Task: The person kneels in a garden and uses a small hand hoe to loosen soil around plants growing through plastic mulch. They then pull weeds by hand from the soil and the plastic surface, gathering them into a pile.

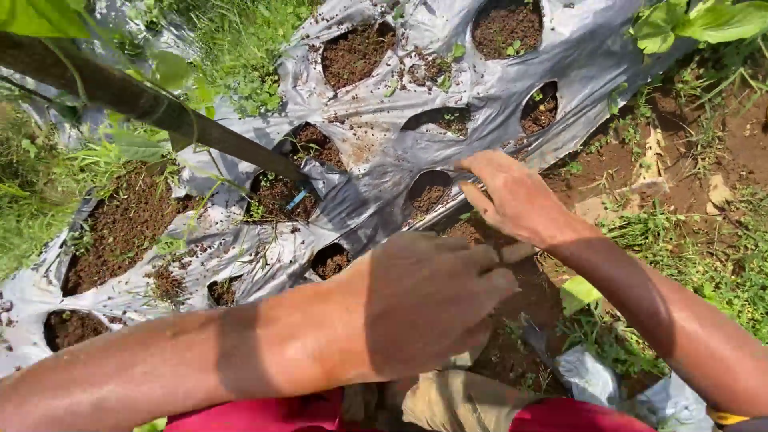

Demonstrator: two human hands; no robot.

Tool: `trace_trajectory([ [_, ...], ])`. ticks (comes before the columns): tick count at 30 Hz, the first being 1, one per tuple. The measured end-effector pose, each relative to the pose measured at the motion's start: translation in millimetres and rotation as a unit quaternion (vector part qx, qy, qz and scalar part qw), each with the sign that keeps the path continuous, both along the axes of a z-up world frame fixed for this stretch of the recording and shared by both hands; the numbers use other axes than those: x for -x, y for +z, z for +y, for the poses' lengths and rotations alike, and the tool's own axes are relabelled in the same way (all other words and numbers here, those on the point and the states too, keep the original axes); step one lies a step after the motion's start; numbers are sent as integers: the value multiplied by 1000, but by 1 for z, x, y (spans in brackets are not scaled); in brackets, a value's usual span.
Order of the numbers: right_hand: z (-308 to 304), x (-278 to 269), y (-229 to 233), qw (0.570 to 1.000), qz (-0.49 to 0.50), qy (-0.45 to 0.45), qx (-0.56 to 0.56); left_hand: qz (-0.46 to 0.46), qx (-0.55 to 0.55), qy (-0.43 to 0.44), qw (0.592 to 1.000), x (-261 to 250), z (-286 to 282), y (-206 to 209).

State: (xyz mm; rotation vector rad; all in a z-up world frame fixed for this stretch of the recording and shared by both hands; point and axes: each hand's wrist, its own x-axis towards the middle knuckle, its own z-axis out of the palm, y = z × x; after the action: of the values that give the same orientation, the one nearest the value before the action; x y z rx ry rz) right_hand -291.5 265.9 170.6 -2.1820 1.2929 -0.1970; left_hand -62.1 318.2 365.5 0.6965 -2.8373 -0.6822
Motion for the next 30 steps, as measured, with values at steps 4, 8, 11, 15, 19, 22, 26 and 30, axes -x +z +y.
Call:
trace_trajectory([
  [4,-44,-72,-21,982,25,109,154,37,-333,72,939,-144,-26,-9],
  [8,-98,-154,-34,983,76,107,132,68,-455,401,792,-247,-1,-85],
  [11,-136,-213,-52,980,62,101,159,-1,-178,610,773,-302,2,-195],
  [15,-163,-276,-60,989,37,86,113,-50,103,568,815,-359,-38,-317],
  [19,-184,-305,-96,994,-88,44,-48,6,85,537,839,-338,-123,-354],
  [22,-190,-314,-125,976,-197,-12,-95,55,64,507,858,-326,-174,-382],
  [26,-196,-310,-136,957,-279,-52,54,57,-63,565,821,-291,-203,-365],
  [30,-179,-302,-97,933,-297,-188,72,-223,76,705,669,-193,-210,-285],
])
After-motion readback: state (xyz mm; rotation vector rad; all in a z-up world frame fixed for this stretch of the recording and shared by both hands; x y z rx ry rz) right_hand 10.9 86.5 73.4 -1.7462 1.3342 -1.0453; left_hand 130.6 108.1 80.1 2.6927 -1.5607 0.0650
